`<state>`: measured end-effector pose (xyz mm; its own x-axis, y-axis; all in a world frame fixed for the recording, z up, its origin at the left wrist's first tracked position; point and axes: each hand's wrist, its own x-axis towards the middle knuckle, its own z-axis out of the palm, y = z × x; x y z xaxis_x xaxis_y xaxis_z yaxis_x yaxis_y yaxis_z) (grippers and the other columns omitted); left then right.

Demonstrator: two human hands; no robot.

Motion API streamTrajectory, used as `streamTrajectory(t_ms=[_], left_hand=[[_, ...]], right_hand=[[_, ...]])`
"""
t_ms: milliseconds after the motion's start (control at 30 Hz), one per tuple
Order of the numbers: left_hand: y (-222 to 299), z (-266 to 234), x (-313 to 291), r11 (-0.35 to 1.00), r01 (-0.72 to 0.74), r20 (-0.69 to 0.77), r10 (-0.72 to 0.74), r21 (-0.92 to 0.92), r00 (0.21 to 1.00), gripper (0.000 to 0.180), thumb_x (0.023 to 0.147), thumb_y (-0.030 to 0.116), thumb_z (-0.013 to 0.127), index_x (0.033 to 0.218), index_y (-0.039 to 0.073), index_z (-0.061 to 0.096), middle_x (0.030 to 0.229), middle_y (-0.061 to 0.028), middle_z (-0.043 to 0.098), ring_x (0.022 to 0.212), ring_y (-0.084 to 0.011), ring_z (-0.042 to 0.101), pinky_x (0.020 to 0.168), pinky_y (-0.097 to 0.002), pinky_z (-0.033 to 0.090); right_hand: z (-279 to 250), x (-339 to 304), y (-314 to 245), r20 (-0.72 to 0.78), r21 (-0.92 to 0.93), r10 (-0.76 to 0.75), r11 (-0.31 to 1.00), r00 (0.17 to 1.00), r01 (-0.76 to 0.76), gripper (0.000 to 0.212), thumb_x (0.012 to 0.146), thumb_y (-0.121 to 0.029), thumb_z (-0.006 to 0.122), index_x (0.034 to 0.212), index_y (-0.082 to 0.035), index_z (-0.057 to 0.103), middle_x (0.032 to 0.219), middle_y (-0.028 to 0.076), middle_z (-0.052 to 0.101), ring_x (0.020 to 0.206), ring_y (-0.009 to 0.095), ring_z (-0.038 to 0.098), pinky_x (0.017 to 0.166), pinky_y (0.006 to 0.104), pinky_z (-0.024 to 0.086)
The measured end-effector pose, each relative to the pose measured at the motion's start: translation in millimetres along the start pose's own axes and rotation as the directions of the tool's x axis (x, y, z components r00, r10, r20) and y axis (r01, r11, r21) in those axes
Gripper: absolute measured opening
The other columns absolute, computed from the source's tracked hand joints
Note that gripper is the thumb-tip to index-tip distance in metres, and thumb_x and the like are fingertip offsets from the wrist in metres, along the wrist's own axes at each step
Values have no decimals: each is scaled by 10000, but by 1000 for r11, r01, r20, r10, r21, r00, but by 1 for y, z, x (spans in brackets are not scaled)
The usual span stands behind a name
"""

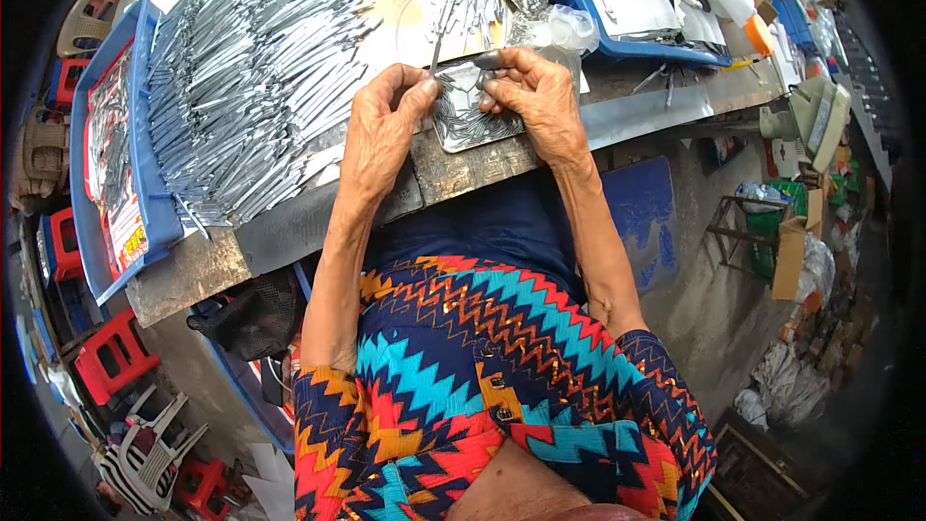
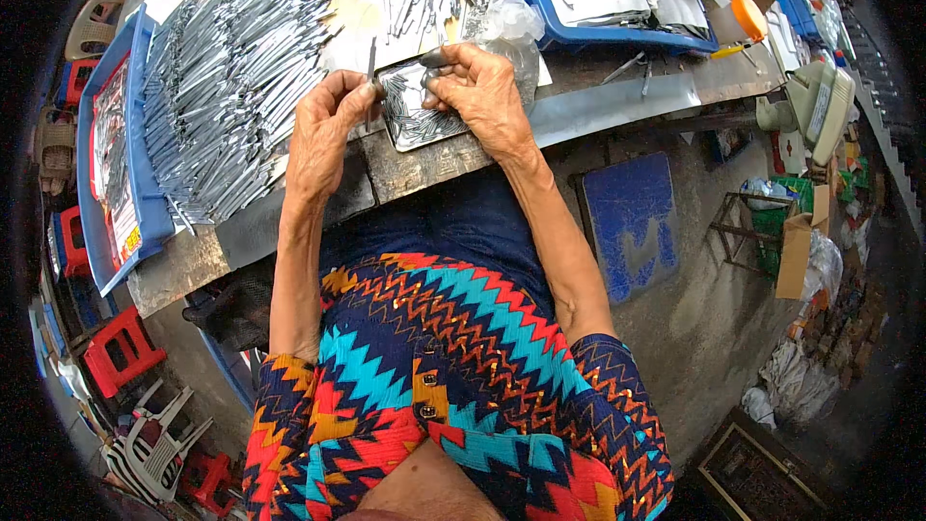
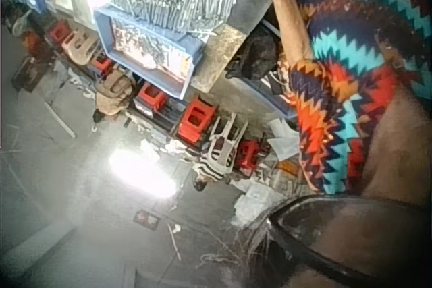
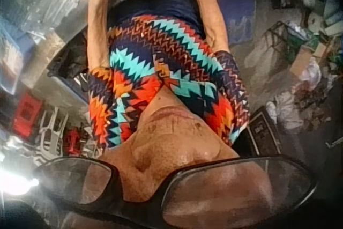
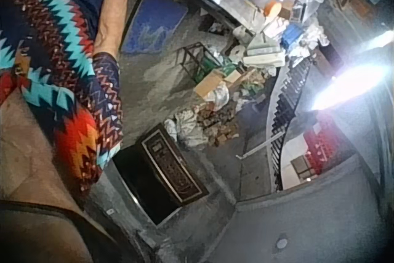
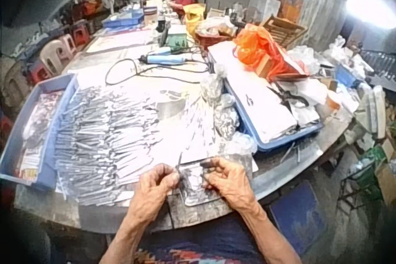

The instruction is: The person assembles small metal components by hand, fitting metal pieces together and sorting metal strips across the workbench and in containers.

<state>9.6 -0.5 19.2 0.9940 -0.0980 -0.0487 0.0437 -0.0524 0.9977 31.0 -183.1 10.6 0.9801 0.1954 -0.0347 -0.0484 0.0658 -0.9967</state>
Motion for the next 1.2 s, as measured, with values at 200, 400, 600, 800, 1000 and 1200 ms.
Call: streamTrajectory(t_ms=[200, 400, 600, 800, 1000, 1200], left_hand=[[-4, 6, -12, 969, 56, 46, -46, -242, 998, 182, 813, 49, 554, 971, -40, 543, 790, -47, 571, 636, -91, 512, 601, -213, 417], [-1, 8, -16, 978, 75, -2, -77, -195, 997, 210, 833, 110, 554, 979, -40, 549, 747, -22, 555, 629, -65, 474, 575, -193, 384], [0, 8, -18, 980, 63, -13, -66, -189, 998, 218, 864, 169, 539, 964, -25, 543, 723, -14, 553, 590, -43, 441, 522, -174, 341], [-4, 11, -18, 961, 53, 9, -52, -272, 999, 181, 869, 127, 518, 958, -31, 529, 700, -17, 549, 560, -41, 431, 491, -168, 328], [-8, 9, -18, 886, 80, 25, -77, -457, 997, 174, 843, 94, 554, 960, -34, 543, 781, -38, 574, 641, -62, 488, 585, -182, 394], [-3, 7, -17, 842, -94, -49, 80, -531, 996, 215, 789, 95, 645, 959, -18, 579, 924, -69, 607, 776, -123, 553, 799, -246, 420]], right_hand=[[1, -1, -1, 46, 50, 13, 999, 999, -16, 211, 797, -23, 598, 990, 49, 551, 711, 44, 592, 617, 77, 546, 576, 179, 424], [9, 0, 0, 4, 214, 4, 977, 1000, -5, 156, 785, -20, 599, 919, 54, 566, 694, 43, 578, 576, 70, 521, 532, 184, 426], [12, -1, -2, 44, 241, 5, 970, 999, -15, 143, 784, -29, 597, 902, 51, 580, 713, 33, 580, 591, 61, 520, 522, 183, 414], [20, -2, -6, -41, 53, -54, 997, 998, 56, 144, 821, -53, 565, 904, 64, 583, 666, 52, 590, 560, 67, 546, 502, 181, 423], [23, -2, -6, -31, 31, -83, 996, 996, 84, 147, 861, -60, 539, 919, 73, 565, 677, 77, 588, 554, 103, 549, 522, 202, 433], [23, -3, -3, -53, 123, -94, 987, 994, 100, 147, 846, -35, 556, 935, 81, 568, 696, 75, 592, 576, 98, 550, 529, 197, 434]])
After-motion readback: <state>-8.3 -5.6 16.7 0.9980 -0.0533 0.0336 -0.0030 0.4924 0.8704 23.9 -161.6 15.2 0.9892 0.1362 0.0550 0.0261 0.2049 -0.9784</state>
